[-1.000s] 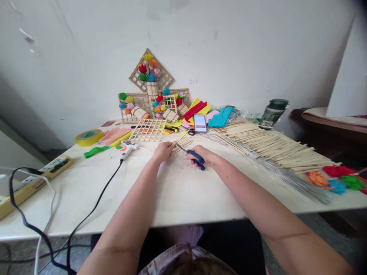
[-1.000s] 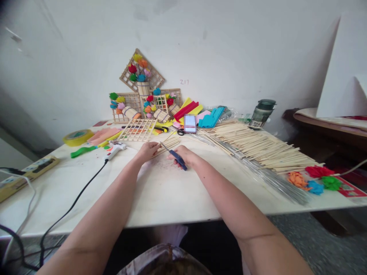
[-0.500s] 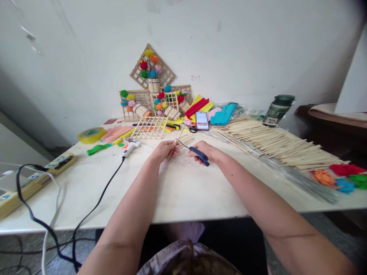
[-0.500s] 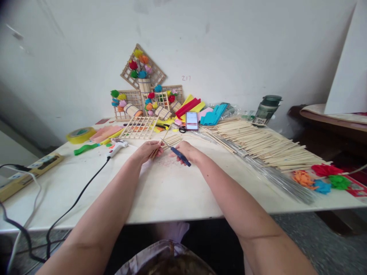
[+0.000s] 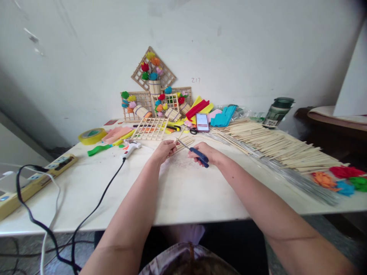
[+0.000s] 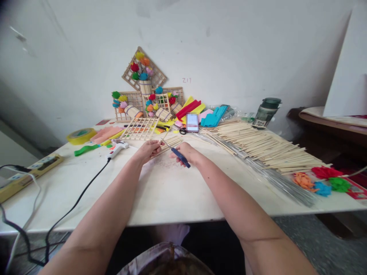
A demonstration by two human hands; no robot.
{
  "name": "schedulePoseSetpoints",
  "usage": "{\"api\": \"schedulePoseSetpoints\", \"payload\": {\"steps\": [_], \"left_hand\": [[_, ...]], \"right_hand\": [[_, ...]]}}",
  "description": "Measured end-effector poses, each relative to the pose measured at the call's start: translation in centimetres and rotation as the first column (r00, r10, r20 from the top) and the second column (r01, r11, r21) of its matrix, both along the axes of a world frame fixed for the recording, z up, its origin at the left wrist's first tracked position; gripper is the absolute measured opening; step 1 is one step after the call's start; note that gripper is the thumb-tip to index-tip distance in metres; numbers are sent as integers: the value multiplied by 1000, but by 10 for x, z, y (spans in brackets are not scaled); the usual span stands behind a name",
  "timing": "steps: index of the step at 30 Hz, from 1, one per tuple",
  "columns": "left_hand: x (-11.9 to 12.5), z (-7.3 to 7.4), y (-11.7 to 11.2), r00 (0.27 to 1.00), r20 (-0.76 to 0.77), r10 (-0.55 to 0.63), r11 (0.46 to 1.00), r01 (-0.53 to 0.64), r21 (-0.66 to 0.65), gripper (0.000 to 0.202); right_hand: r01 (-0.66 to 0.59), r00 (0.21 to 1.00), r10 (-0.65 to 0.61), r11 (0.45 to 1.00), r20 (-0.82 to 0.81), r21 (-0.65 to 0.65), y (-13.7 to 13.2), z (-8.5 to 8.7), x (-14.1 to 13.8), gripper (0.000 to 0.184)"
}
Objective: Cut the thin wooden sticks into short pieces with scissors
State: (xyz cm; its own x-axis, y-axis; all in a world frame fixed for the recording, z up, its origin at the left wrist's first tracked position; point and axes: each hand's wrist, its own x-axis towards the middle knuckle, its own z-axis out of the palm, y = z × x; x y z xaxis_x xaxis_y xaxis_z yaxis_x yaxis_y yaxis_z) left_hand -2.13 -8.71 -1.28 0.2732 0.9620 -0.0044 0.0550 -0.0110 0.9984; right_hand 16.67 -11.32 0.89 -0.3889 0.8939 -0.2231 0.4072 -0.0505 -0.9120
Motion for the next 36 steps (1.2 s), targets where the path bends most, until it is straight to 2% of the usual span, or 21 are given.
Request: {"api": "schedulePoseSetpoints", "payload": {"steps": [7, 11, 15, 21, 29, 36], "left_hand": [[4, 3, 0, 990, -109, 92, 985, -74, 158, 33], [6, 8, -4, 960, -208, 187, 962, -137, 235, 31], [5, 11, -6, 928, -294, 229, 948, -144, 284, 30], [5, 9, -6, 918, -342, 199, 951, -96, 296, 32], [9, 7, -9, 922, -367, 125, 955, -13, 295, 38], [10, 6, -7, 916, -380, 129, 947, 0, 320, 37]], "right_hand": [[-17, 997, 16, 1000, -75, -11, 5, -4, 3, 19], [-23, 996, 21, 1000, -87, -14, 5, -4, 4, 22], [-22, 996, 20, 1000, -85, -17, 6, -6, 5, 25], [-25, 998, 23, 999, -60, -37, 10, -9, 5, 25], [-25, 999, 23, 999, -35, -38, 5, 1, 6, 26], [-19, 1000, 19, 999, -22, -25, 10, -5, 7, 26]]}}
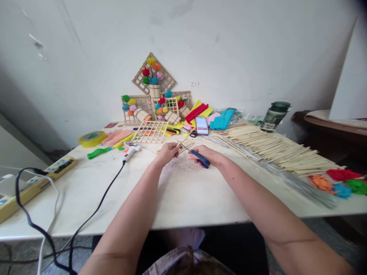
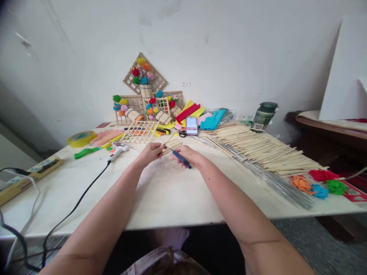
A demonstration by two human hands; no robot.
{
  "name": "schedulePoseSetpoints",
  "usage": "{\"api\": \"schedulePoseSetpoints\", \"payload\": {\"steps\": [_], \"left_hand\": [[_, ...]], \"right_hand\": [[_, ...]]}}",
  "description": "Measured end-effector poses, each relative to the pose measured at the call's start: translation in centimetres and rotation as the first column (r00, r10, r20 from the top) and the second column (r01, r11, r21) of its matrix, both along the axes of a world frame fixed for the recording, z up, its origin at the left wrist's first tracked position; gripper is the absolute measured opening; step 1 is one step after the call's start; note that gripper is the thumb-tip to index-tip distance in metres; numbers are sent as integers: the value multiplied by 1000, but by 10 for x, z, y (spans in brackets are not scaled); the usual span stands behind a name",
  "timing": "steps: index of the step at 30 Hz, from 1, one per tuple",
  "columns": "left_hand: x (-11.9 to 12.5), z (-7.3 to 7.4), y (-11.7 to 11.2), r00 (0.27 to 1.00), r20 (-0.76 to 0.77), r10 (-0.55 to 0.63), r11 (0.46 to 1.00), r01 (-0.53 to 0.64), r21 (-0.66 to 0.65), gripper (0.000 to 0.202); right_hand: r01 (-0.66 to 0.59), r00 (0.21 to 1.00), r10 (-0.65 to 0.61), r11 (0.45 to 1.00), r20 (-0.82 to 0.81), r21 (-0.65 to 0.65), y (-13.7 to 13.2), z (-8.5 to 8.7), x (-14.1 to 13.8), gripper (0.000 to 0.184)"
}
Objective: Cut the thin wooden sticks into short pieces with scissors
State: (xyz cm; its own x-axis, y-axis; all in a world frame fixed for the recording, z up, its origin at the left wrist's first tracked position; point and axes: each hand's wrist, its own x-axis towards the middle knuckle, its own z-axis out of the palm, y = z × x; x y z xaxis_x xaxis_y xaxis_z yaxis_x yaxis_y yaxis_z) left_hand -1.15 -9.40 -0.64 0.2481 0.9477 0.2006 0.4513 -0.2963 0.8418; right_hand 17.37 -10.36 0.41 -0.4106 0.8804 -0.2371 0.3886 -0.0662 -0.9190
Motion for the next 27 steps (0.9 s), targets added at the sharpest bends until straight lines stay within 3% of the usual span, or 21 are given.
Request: {"api": "schedulePoseSetpoints", "payload": {"steps": [12, 16, 22, 27], "left_hand": [[-7, -2, 3, 1000, 26, -8, 994, 11, -111, 37], [-11, -5, 4, 1000, -3, -28, 997, 27, -73, 42], [-12, -14, 14, 994, -60, 91, 994, -95, -55, 41], [-12, -15, 18, 991, -66, 121, 993, -120, 10, 39]], "right_hand": [[-16, 1000, 16, 999, 23, -28, -12, 7, -4, 19], [-11, 1000, 12, 999, 20, -30, -10, 4, -4, 19], [-42, 999, 42, 999, -11, -35, -5, 0, -2, 23], [-2, 999, 3, 1000, 46, -13, 1, -1, -1, 34]]}}
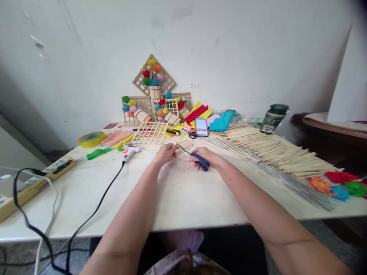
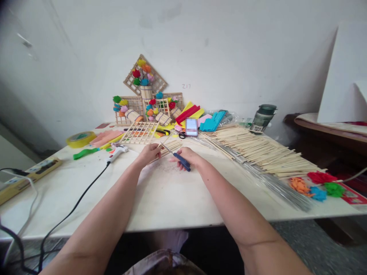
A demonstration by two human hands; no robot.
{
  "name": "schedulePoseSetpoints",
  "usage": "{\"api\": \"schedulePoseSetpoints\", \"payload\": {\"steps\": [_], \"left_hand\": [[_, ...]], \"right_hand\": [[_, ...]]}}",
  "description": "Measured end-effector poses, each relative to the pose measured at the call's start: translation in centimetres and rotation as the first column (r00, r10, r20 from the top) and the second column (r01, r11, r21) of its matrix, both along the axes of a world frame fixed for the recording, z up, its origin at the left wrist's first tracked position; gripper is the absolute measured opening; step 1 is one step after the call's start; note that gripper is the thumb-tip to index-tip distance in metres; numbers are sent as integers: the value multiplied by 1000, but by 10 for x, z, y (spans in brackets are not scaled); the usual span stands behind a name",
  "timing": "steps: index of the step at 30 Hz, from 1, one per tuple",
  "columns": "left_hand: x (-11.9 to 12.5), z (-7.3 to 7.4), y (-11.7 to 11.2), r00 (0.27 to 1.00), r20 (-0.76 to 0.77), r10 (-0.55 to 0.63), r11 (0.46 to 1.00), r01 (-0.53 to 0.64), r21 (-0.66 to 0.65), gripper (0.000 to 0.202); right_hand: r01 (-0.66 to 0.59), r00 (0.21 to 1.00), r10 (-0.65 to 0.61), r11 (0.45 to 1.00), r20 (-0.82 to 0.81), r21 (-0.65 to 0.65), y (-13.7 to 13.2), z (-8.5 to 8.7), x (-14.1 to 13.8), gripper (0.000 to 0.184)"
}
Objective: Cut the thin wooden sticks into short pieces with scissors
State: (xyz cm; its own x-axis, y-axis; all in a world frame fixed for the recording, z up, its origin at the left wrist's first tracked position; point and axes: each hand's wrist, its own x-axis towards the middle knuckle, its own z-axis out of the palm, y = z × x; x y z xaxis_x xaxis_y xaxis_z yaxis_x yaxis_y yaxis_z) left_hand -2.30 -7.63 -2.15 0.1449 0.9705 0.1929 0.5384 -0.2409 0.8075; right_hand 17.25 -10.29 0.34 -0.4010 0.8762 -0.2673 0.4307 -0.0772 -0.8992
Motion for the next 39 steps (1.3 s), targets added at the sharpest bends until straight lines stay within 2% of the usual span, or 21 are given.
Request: {"api": "schedulePoseSetpoints", "payload": {"steps": [5, 10, 15, 19, 30, 34, 39], "left_hand": [[2, 11, -6, 999, 50, 9, 1000, -10, 14, 39], [3, 20, -13, 996, 85, 17, 1000, -18, 10, 37], [2, 17, -11, 997, 82, 0, 1000, -2, 31, 36], [5, 11, -8, 995, 68, -73, 997, 71, 29, 35], [12, 16, -14, 984, 59, -171, 985, 169, 41, 34], [11, 16, -15, 984, 30, -176, 984, 175, 47, 32], [10, 16, -16, 989, 13, -148, 988, 147, 39, 33]], "right_hand": [[84, 985, -93, 994, 143, 65, 3, -2, -2, 40], [40, 984, -61, 991, 166, 127, -1, -3, -5, 44], [18, 997, -26, 994, 76, 110, -6, 0, -4, 42], [15, 999, -18, 998, 48, 62, -2, 0, -2, 41], [-11, 982, -23, 983, 186, 181, -2, 6, 1, 42], [6, 978, -37, 989, 205, 149, -4, 7, 2, 41], [68, 990, -74, 996, 116, 56, -7, 8, -1, 40]]}}
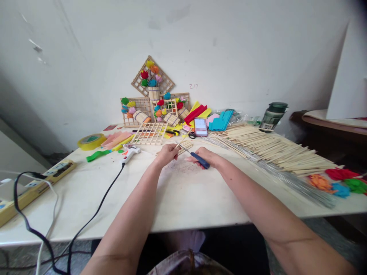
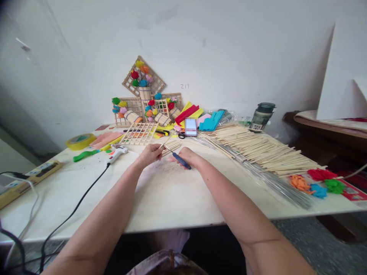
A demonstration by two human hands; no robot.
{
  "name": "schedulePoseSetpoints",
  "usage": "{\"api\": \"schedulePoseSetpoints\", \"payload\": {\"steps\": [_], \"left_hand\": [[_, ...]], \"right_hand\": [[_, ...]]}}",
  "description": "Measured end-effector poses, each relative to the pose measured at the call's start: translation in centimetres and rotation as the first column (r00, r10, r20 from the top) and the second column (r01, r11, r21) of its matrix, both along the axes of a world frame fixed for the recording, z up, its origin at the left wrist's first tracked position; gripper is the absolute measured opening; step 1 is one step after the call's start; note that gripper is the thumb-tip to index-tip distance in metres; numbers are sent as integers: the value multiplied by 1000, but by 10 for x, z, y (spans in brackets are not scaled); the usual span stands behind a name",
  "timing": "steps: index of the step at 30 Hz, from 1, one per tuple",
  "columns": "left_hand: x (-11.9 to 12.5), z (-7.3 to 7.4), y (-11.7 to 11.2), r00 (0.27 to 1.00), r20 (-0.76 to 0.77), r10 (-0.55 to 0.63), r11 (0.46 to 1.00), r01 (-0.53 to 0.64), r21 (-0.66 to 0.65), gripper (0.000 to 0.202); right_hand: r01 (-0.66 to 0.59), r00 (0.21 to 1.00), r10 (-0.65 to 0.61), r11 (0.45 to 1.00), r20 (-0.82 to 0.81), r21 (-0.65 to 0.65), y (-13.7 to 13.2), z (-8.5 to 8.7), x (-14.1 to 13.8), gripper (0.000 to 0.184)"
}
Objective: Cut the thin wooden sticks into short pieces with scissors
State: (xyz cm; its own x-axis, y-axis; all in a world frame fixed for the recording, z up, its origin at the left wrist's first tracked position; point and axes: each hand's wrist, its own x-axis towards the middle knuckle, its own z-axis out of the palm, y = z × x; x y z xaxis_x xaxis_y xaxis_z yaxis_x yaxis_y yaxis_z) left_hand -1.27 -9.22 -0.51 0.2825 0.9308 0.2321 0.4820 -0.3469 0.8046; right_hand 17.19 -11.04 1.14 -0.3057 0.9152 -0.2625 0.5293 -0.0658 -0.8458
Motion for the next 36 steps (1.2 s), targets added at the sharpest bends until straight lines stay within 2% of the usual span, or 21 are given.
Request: {"api": "schedulePoseSetpoints", "payload": {"steps": [5, 14, 21, 27, 36], "left_hand": [[-2, -1, 0, 999, -39, 26, 1000, -26, 5, 39], [-6, -4, 4, 965, -153, 214, 977, -210, 44, 40], [-9, -3, 8, 969, -128, 212, 977, -206, 62, 32], [-4, 5, 1, 948, -151, 281, 960, -280, 30, 23], [-5, -6, 9, 951, -104, 291, 955, -283, 87, 26]], "right_hand": [[21, 999, -24, 994, -28, -107, -4, 3, -3, 40], [36, 998, -43, 991, -53, -133, -6, 3, -5, 40], [15, 997, -23, 995, -74, -99, -5, 4, -2, 39], [17, 998, -22, 996, -58, -90, -5, 5, -1, 41], [10, 997, -20, 993, -81, -114, -6, 5, 0, 42]]}}
